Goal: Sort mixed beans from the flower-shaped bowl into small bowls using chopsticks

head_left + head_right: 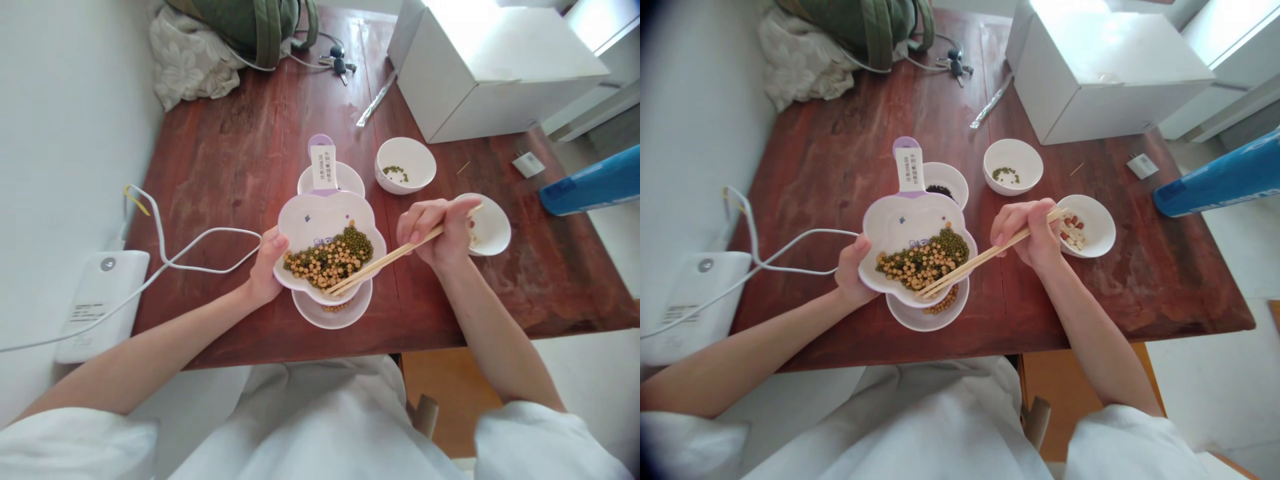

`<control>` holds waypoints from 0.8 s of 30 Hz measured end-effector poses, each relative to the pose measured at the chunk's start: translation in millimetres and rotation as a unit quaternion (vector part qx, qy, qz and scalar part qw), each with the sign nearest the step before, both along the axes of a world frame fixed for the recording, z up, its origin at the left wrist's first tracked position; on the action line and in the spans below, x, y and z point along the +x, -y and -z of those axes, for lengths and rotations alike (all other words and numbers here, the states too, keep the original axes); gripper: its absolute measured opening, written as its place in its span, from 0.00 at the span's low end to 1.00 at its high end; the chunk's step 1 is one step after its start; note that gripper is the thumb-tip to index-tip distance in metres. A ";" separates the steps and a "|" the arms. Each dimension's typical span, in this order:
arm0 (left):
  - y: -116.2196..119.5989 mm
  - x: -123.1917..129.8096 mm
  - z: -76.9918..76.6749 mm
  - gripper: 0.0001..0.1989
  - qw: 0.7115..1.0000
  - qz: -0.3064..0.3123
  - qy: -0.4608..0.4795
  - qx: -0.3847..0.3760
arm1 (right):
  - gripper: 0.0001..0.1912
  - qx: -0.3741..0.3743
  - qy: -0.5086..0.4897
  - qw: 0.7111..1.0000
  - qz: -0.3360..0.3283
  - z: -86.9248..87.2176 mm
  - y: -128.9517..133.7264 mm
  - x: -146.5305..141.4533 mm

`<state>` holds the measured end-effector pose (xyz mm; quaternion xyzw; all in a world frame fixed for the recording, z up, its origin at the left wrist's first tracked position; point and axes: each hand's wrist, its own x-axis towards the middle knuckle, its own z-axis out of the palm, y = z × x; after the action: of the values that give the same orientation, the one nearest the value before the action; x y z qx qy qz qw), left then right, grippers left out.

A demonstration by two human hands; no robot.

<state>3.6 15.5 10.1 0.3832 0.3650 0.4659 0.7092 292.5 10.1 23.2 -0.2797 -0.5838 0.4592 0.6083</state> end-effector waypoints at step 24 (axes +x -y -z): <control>2.2 -2.0 3.2 0.21 1.000 -0.013 -0.009 0.009 | 0.33 0.091 0.046 0.993 0.053 -18.6 20.0 -1.3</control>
<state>1.6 13.3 7.0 0.3893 0.3722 0.4746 0.6962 291.2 -10.0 41.8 -0.2744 -0.6352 0.3578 0.6271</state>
